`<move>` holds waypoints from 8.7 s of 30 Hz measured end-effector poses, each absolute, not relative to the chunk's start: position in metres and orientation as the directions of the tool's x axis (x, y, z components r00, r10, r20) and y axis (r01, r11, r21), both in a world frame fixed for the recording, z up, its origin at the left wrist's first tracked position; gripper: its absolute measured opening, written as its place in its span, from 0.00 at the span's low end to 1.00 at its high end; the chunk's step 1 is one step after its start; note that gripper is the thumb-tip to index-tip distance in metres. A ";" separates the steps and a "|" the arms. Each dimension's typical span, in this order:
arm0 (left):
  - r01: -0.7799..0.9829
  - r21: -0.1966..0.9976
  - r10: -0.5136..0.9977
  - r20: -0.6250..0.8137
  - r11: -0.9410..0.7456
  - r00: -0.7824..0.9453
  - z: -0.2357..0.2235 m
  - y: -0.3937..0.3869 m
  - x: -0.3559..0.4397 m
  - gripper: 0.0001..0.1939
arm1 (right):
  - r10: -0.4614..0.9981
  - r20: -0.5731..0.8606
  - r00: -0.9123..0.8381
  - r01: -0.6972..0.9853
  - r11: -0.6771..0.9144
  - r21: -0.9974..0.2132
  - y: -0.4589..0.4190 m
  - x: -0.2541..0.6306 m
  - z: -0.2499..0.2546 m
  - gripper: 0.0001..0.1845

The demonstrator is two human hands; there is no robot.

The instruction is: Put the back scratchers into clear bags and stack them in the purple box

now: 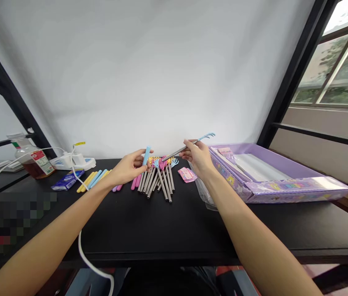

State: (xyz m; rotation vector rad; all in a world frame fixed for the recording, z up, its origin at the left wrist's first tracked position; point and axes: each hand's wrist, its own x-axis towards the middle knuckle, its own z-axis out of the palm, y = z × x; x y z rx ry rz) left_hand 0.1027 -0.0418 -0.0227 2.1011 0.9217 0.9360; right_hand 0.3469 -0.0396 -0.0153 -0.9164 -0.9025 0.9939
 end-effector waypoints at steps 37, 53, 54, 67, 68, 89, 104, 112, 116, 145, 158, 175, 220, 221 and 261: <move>0.420 0.319 0.523 0.613 -0.850 0.592 -0.035 -0.037 0.103 0.17 | 0.836 0.549 -0.004 -0.122 0.544 -0.830 -0.048 0.346 -0.019 0.16; 0.472 0.342 0.580 0.559 -0.812 0.593 -0.027 -0.058 0.119 0.17 | 0.803 0.539 -0.254 -0.054 0.544 -0.837 -0.055 0.320 -0.027 0.17; 0.477 0.341 0.584 0.551 -0.810 0.596 -0.026 -0.057 0.119 0.17 | 0.811 0.531 -0.247 -0.044 0.538 -0.842 -0.054 0.322 -0.025 0.16; 0.486 0.341 0.583 0.613 -0.804 0.533 -0.025 -0.026 0.086 0.14 | 0.954 0.291 0.069 -0.294 0.298 -0.908 -0.041 0.377 -0.010 0.19; 0.484 0.333 0.574 0.626 -0.809 0.528 -0.025 -0.026 0.086 0.14 | 0.957 0.284 0.060 -0.285 0.289 -0.914 -0.041 0.378 -0.010 0.19; 0.522 0.074 0.385 0.764 -0.850 0.518 -0.031 -0.025 0.085 0.17 | 0.945 0.327 -0.004 -0.326 0.308 -0.894 -0.042 0.360 -0.019 0.17; 0.615 -0.032 0.468 0.618 -0.788 0.632 -0.042 -0.042 0.114 0.16 | 0.924 0.265 -0.276 -0.175 0.222 -0.959 -0.046 0.344 -0.025 0.16; 0.694 -0.075 0.492 0.651 -0.716 0.578 -0.032 -0.047 0.112 0.17 | 0.934 0.287 -0.213 -0.206 0.244 -0.948 -0.053 0.333 -0.021 0.17; 0.719 -0.115 0.508 0.632 -0.685 0.585 -0.032 -0.045 0.112 0.17 | 0.937 0.275 -0.216 -0.214 0.230 -0.949 -0.055 0.334 -0.022 0.17; 0.952 -0.142 0.764 0.569 -0.272 0.304 -0.013 -0.015 0.065 0.13 | 0.701 0.184 0.689 -0.469 0.625 -0.624 -0.030 0.378 -0.010 0.18; 0.908 -0.123 0.597 0.716 -0.402 0.361 -0.018 -0.021 0.073 0.09 | 0.934 0.256 0.249 -0.533 0.353 -0.769 -0.037 0.340 -0.028 0.15; 0.937 -0.070 0.612 0.740 -0.342 0.279 -0.021 -0.017 0.064 0.07 | 0.892 0.256 0.372 -0.500 0.425 -0.755 -0.040 0.352 -0.020 0.16; 0.768 -0.223 0.489 0.657 -0.601 0.573 -0.027 -0.024 0.076 0.18 | 0.908 0.419 0.009 -0.024 0.419 -0.908 -0.043 0.345 -0.038 0.25; 0.761 -0.242 0.489 0.641 -0.602 0.591 -0.027 -0.027 0.079 0.18 | 0.907 0.418 -0.046 0.019 0.419 -0.908 -0.044 0.342 -0.040 0.24; 0.974 -0.186 0.894 0.403 -0.130 0.196 -0.003 -0.008 0.031 0.14 | 0.590 0.062 0.805 -0.428 0.650 -0.627 -0.032 0.419 -0.007 0.17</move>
